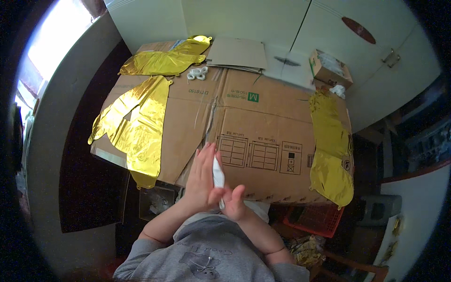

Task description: Organizing and smoothing out deflated gold foil balloons on a cardboard workspace.

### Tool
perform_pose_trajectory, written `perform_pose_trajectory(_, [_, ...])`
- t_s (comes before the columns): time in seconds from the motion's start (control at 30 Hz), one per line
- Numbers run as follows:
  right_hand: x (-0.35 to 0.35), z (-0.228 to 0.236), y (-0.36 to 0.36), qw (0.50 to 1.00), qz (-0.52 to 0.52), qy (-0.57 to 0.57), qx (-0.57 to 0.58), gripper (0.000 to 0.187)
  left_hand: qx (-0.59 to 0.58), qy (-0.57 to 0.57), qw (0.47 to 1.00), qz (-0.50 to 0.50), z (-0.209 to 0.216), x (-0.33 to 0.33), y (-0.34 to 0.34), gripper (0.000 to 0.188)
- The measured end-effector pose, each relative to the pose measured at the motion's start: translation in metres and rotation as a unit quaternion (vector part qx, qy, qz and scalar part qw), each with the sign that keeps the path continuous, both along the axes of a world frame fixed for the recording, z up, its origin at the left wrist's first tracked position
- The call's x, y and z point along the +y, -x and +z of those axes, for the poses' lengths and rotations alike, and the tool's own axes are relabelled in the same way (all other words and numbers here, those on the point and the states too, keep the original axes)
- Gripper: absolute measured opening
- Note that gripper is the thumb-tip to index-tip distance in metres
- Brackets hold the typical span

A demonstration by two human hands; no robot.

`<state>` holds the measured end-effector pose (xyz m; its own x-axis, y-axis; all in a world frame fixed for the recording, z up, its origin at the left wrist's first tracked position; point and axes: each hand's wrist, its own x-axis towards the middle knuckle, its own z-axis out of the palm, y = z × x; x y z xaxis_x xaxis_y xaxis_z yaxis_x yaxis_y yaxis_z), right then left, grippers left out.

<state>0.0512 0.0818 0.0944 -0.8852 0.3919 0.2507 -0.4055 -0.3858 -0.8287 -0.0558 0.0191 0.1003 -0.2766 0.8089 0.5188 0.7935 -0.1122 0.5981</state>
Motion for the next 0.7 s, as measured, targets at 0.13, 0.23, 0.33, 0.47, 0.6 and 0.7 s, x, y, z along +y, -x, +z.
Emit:
perform_pose_trajectory(0.13, [-0.003,-0.004,-0.001,0.998,0.018,0.055,-0.029,0.113,0.022,0.012,0.999,0.022,-0.006,-0.002,0.012,0.057])
perform_pose_trajectory(0.23, [0.011,0.011,-0.008,0.978,0.129,0.156,-0.038,0.115,0.155,-0.066,0.985,0.027,-0.004,-0.001,0.012,0.04])
perform_pose_trajectory(0.33, [0.012,0.009,-0.009,0.975,0.16,0.149,-0.041,0.114,0.17,-0.099,0.98,-0.028,-0.005,0.0,0.022,0.035])
perform_pose_trajectory(0.47, [0.006,0.018,-0.006,0.987,0.117,0.019,-0.11,0.118,0.164,-0.092,0.978,-0.089,-0.014,0.002,0.039,0.028])
perform_pose_trajectory(0.6, [0.013,0.004,-0.007,0.977,0.153,-0.094,-0.111,0.119,0.086,-0.096,0.977,-0.168,-0.004,0.007,0.052,0.023])
perform_pose_trajectory(0.7, [0.015,0.006,-0.01,0.969,0.136,-0.168,-0.124,0.119,0.07,-0.077,0.975,-0.194,-0.002,0.005,0.055,0.025])
